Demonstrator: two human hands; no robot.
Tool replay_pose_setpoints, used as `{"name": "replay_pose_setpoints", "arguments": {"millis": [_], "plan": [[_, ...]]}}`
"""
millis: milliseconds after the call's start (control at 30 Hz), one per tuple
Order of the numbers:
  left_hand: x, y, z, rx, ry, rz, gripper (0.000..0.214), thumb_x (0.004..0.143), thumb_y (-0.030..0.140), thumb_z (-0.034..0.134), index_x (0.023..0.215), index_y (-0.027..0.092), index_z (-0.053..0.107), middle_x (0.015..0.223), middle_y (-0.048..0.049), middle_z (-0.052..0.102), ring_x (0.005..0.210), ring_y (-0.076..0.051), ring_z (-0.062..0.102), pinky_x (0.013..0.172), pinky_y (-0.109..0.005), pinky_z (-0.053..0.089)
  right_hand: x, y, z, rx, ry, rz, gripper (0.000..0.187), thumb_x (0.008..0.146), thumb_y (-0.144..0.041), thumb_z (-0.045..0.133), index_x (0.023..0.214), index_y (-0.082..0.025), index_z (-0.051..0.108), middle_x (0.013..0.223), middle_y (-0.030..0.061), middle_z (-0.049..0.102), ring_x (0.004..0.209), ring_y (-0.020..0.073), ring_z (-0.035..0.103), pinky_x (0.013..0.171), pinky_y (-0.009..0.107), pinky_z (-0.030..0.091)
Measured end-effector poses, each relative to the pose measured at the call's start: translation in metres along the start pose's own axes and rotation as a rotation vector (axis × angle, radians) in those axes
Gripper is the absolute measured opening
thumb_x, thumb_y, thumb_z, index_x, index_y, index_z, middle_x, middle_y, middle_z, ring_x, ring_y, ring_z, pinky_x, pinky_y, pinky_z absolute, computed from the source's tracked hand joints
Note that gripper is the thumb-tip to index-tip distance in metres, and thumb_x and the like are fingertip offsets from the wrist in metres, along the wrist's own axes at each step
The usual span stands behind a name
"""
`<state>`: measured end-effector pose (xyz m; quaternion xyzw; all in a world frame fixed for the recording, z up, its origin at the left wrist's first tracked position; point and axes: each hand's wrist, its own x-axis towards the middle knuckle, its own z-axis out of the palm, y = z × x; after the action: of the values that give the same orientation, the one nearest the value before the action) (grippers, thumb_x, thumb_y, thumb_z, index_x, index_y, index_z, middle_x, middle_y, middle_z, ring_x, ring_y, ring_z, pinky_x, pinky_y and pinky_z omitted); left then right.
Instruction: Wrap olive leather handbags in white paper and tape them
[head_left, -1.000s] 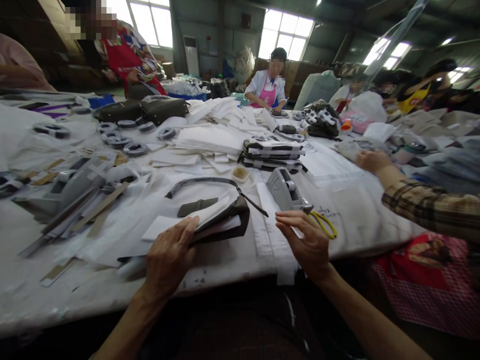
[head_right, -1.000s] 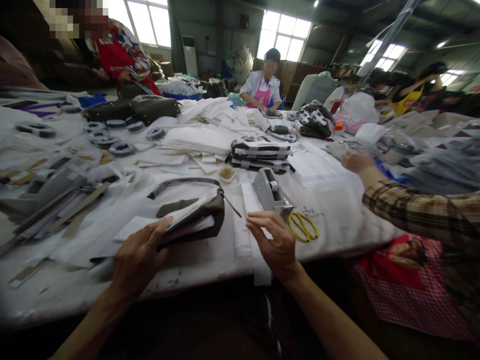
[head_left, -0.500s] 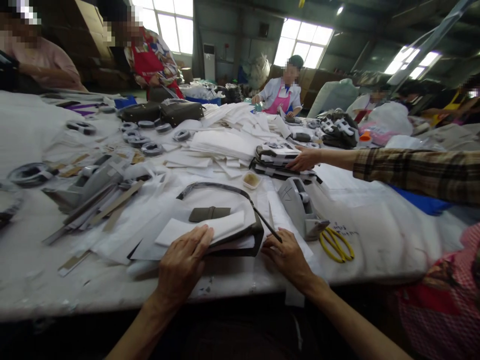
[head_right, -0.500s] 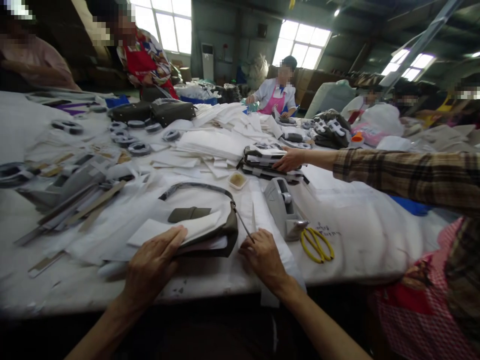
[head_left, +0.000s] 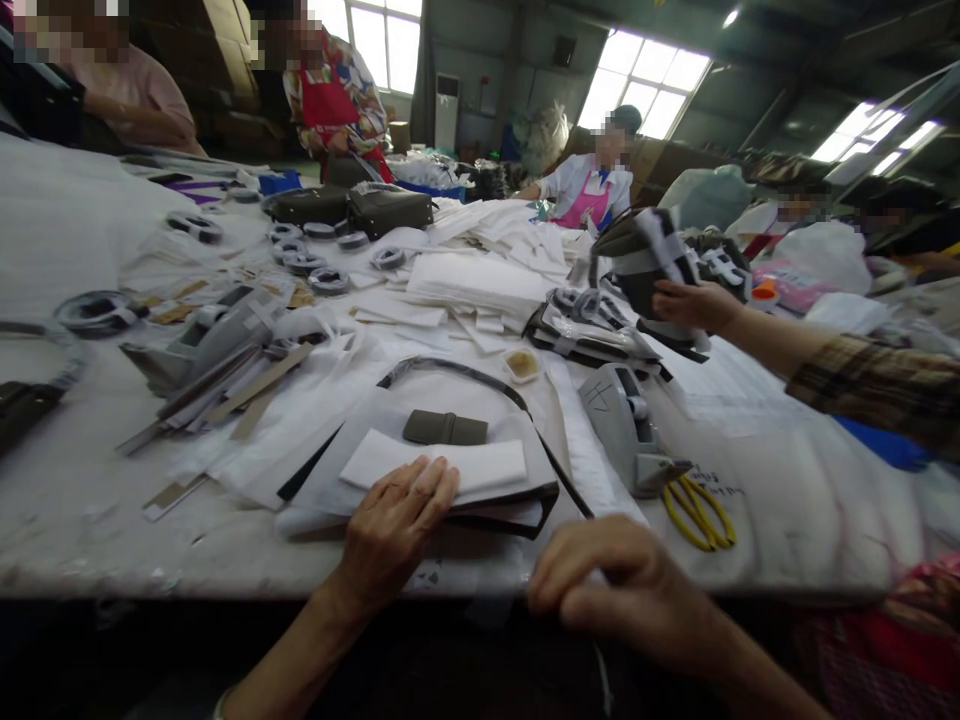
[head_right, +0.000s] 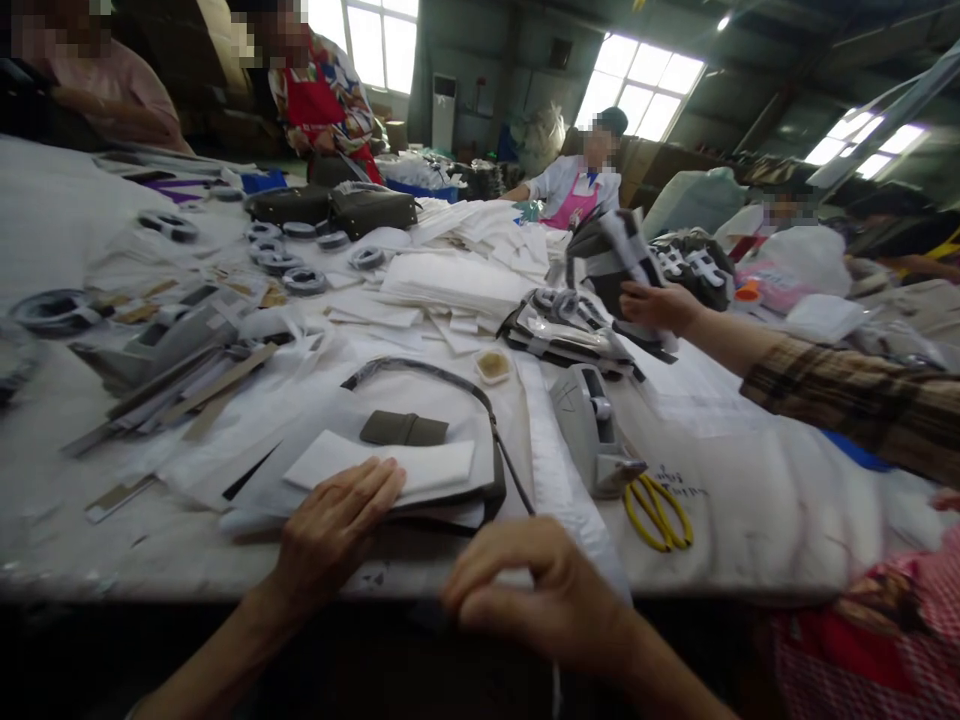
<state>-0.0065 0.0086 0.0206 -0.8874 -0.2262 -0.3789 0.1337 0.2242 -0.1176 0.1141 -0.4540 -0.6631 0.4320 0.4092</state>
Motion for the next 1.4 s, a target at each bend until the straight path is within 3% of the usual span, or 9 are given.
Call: {"name": "replay_pose_setpoints", "arguments": {"millis": [100,167,367,500,667,767,933,1167,1400], "plan": [[-0.004,-0.001,0.000,-0.014,0.017,0.017,0.035,0.098,0.009,0.043,0.126,0.017,0.063,0.126,-0.0046,0.068,0.117,-0.025,0.062,0.098,-0.038,0.045,0.029,0.021,-0.065,-0.262,0.425,0.161,0.028,0.093,-0.042,0.059,0.097,-0.020,0.077,0.096,0.0082,0.077,0.091,0.0229,0.072,0.084,0.036,0.057],[-0.007,-0.002,-0.002,-0.027,0.019,0.031,0.034,0.099,0.011,0.043,0.126,0.016,0.063,0.127,-0.0048,0.068,0.119,-0.025,0.061,0.099,-0.039,0.045,0.047,0.057,-0.098,-0.508,0.502,0.287,0.032,0.094,-0.040,0.054,0.110,-0.021,0.074,0.112,0.0094,0.074,0.108,0.0270,0.068,0.098,0.044,0.051],[-0.010,-0.004,-0.007,-0.069,0.048,0.019,0.034,0.100,0.013,0.042,0.127,0.015,0.063,0.129,-0.0072,0.067,0.123,-0.025,0.058,0.102,-0.040,0.046,0.073,0.145,-0.101,-1.160,-0.065,0.188,0.048,0.094,-0.023,0.046,0.141,-0.019,0.053,0.149,0.0110,0.048,0.142,0.0296,0.038,0.118,0.057,0.023],[-0.008,-0.006,-0.009,-0.092,0.073,-0.031,0.033,0.098,0.012,0.045,0.127,0.014,0.062,0.128,-0.0096,0.067,0.125,-0.026,0.057,0.103,-0.040,0.046,0.104,0.159,-0.081,-1.211,-0.178,-0.002,0.051,0.095,-0.026,0.049,0.146,-0.025,0.047,0.155,0.0046,0.040,0.145,0.0295,0.033,0.122,0.054,0.017],[-0.005,-0.004,-0.010,-0.067,0.047,-0.023,0.033,0.099,0.012,0.043,0.124,0.015,0.064,0.125,-0.0096,0.068,0.124,-0.026,0.058,0.102,-0.040,0.047,0.142,0.167,-0.088,-1.104,0.011,0.048,0.050,0.092,-0.035,0.058,0.142,-0.027,0.053,0.145,0.0054,0.055,0.138,0.0291,0.045,0.121,0.049,0.022],[-0.004,0.000,-0.008,-0.046,0.031,-0.030,0.034,0.100,0.012,0.041,0.123,0.016,0.065,0.125,-0.0081,0.069,0.124,-0.025,0.059,0.102,-0.039,0.047,0.136,0.168,-0.100,-0.981,0.102,0.075,0.041,0.097,-0.036,0.050,0.134,-0.020,0.059,0.136,0.0105,0.061,0.130,0.0271,0.052,0.113,0.044,0.038],[-0.004,0.002,-0.006,-0.043,0.023,-0.041,0.034,0.101,0.013,0.040,0.123,0.017,0.065,0.126,-0.0054,0.068,0.123,-0.024,0.059,0.103,-0.039,0.046,0.118,0.165,-0.124,-1.106,0.130,0.025,0.030,0.092,-0.023,0.052,0.117,-0.015,0.068,0.138,0.0173,0.057,0.134,0.0323,0.046,0.114,0.052,0.034],[-0.001,-0.008,-0.020,-0.018,-0.013,-0.070,0.035,0.100,0.012,0.041,0.126,0.018,0.064,0.126,-0.0058,0.068,0.123,-0.023,0.059,0.105,-0.037,0.045,0.135,0.115,-0.111,-0.932,0.448,-0.011,0.024,0.093,-0.034,0.055,0.096,-0.021,0.074,0.102,0.0078,0.073,0.097,0.0236,0.066,0.091,0.036,0.050],[-0.011,0.004,-0.013,0.041,-0.020,-0.085,0.036,0.100,0.012,0.040,0.124,0.021,0.066,0.127,-0.0034,0.068,0.121,-0.023,0.060,0.106,-0.037,0.043,0.183,0.083,-0.061,-0.965,0.046,0.484,0.027,0.087,-0.043,0.065,0.081,-0.018,0.075,0.081,0.0080,0.074,0.079,0.0217,0.068,0.071,0.029,0.047]]}}
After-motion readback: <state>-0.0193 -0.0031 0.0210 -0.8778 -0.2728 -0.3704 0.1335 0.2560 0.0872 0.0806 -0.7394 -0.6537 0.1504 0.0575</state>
